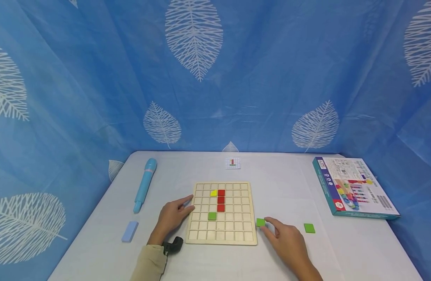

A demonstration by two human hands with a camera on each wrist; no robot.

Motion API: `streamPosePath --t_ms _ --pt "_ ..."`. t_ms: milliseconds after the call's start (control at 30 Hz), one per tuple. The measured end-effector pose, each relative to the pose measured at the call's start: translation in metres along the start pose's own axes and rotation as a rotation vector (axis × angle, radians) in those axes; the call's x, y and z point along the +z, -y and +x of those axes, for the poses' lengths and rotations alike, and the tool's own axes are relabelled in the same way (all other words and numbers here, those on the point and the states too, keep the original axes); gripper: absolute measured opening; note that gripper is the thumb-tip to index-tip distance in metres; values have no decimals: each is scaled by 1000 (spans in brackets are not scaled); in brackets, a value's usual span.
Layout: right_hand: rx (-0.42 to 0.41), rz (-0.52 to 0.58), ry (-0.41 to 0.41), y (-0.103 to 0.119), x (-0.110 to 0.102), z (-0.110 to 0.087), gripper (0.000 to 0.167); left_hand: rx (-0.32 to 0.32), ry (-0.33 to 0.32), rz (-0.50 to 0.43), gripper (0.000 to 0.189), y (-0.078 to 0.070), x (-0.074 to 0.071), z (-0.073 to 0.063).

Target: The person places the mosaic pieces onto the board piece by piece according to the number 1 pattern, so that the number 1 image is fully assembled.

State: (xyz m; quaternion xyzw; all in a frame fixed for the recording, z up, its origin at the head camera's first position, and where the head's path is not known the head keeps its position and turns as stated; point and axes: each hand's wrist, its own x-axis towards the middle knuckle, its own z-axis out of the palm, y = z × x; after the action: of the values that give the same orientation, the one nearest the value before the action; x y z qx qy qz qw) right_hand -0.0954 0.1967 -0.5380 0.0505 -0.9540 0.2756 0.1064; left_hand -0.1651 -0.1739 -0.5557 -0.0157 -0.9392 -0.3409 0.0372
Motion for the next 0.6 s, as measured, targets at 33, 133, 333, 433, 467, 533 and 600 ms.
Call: streamPosePath --t_ms 33,133,333,433,467,533,600 --pt "-19 0 -7 3 2 1 32 -1 0 0 48 0 0 0" --pt "-81 7 -38 10 8 3 30 0 -2 1 48 1 0 -1" --pt "-113 39 -34 22 19 8 30 5 2 -1 48 2 0 1" --pt "-117 51 -19 29 25 11 32 10 -1 1 48 2 0 1" --pt "-125 56 -18 31 27 11 32 10 -1 3 48 2 0 2" --pt "-142 62 -15 34 31 13 33 11 -2 4 48 3 0 2" --pt "-160 63 -14 38 35 14 32 12 1 2 48 3 0 1"
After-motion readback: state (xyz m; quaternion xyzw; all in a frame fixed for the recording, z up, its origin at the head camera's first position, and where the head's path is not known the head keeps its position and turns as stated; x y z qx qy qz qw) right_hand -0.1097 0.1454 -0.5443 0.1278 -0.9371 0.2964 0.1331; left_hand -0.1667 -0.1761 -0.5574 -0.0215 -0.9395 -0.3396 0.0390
